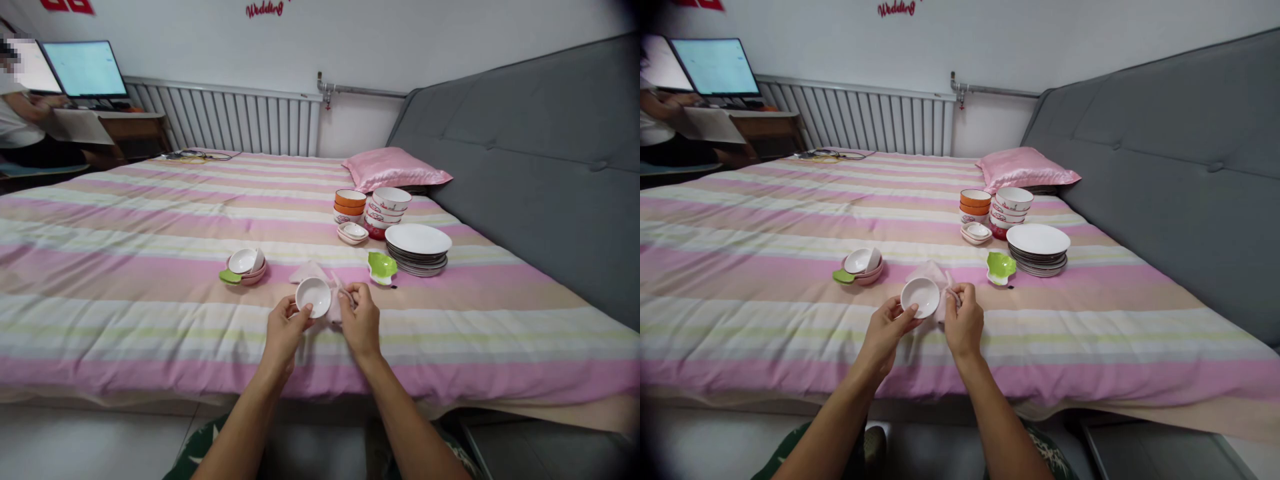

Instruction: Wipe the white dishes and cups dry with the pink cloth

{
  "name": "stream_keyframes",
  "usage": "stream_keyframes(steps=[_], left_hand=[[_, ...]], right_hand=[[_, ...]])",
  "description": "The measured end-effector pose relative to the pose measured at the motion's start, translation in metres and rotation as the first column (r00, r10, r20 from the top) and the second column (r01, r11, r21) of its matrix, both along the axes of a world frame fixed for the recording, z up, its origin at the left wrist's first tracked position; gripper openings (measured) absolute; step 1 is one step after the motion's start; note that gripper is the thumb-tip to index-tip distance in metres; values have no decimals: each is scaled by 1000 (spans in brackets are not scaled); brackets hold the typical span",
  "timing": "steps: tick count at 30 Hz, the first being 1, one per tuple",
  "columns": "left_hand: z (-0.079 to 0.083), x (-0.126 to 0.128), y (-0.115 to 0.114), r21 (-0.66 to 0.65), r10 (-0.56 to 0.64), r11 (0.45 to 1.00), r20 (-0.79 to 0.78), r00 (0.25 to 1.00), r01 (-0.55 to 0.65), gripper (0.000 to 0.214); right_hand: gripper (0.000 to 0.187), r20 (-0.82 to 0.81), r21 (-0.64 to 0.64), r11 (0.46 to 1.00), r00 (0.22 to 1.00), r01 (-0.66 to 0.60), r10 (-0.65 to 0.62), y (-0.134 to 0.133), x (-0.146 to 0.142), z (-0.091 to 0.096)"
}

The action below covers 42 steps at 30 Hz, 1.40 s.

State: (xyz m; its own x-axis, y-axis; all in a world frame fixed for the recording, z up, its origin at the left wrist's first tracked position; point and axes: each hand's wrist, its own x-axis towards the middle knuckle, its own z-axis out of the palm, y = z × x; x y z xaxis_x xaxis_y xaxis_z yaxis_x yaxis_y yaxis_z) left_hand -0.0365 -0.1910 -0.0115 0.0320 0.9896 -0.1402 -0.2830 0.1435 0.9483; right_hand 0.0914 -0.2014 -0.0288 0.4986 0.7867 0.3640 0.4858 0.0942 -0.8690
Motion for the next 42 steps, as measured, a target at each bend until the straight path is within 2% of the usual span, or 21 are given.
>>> stream_keyframes(steps=[6,9,17,21,28,34,38,42], left_hand=[[-2,2,0,36,-29,999,-30,999,30,36],[-2,2,0,54,-20,998,-12,1000,20,36],[0,1,0,114,-13,993,-3,1000,13,37],[1,1,-1,121,-1,993,27,1000,-2,36],[2,3,-1,128,-8,992,66,998,0,38],[0,4,0,135,-50,990,34,998,45,40],[0,4,-1,149,-85,985,-3,996,85,38],[3,4,-3,159,-118,980,-6,993,117,36]], right_hand=[[12,164,92,992,984,-83,67,-5,-3,6],[12,232,80,987,965,-141,119,-6,-7,6],[17,282,18,955,918,-297,280,-9,-14,3],[25,261,30,934,904,-357,337,-10,-15,6],[17,141,97,951,950,-294,279,-7,-16,5],[5,-24,107,988,993,-115,119,-2,-13,1],[27,-253,54,996,964,-68,80,1,-10,-2],[33,-377,66,996,923,-55,76,3,-8,-5]])
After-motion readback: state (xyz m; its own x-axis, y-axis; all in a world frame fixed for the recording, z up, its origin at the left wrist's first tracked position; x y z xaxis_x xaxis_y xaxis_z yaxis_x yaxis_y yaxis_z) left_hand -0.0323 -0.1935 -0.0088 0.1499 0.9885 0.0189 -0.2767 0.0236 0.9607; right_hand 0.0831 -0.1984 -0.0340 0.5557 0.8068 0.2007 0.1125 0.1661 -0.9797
